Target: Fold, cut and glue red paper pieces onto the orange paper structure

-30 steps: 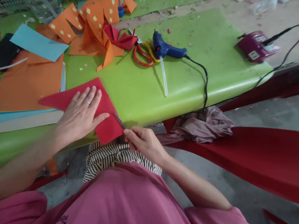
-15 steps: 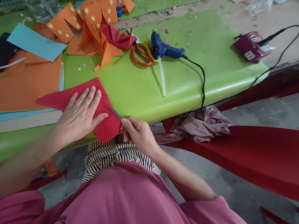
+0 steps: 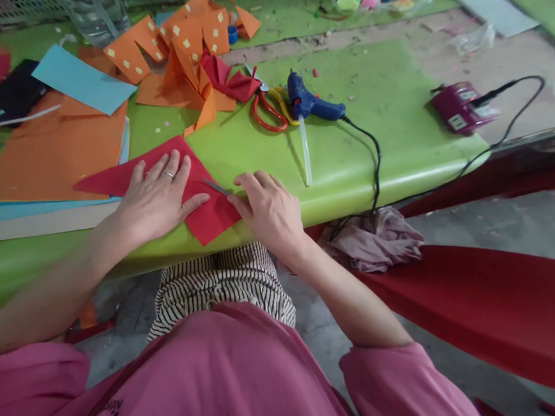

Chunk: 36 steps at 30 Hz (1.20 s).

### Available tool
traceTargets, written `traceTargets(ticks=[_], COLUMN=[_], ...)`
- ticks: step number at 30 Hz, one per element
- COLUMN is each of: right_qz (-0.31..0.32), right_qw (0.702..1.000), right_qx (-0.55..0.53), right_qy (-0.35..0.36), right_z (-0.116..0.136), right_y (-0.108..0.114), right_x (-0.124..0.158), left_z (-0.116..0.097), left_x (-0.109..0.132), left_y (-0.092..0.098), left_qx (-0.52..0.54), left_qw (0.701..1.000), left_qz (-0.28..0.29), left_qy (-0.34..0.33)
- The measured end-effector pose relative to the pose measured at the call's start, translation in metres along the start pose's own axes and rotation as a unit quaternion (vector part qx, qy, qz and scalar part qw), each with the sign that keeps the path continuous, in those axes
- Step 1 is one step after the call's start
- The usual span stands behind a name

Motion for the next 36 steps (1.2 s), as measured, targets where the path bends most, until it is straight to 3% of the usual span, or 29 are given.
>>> traceTargets(ticks=[4,13,28,36], right_qz=[0.038,0.055,0.052,0.059], right_qw=[0.996,0.998,0.998,0.998], right_qx=[-0.025,-0.007,0.034,0.011], right_qy=[0.072,-0.006,-0.03,-0.019], right_z=[0.002,0.004,0.01,0.023], right_y=[-0.004,-0.005,-0.012,-0.025], right_x=[-0.021,-0.032,-0.05,-0.071], left_z=[0.001,0.0,-0.001,0.012], left_x=[-0.003,-0.001,0.002,-0.005], left_y=[-0.003,-0.005,-0.003,0.002], left_qx=[0.003,0.006,0.009,0.033], left_qw=[1.0,1.0,1.0,0.998], left_qz=[0.001,0.002,-0.005,-0.052], left_qy=[0.005,0.0,0.006,-0.01])
Point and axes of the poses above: each hand's wrist, its own x-axis away from the middle knuckle, its own y-axis out of the back of the hand, z = x × y, the point moved 4 cm from there along -x, towards the middle knuckle, and after that the axes turned 2 degrees about -x, right-handed, at the moved point
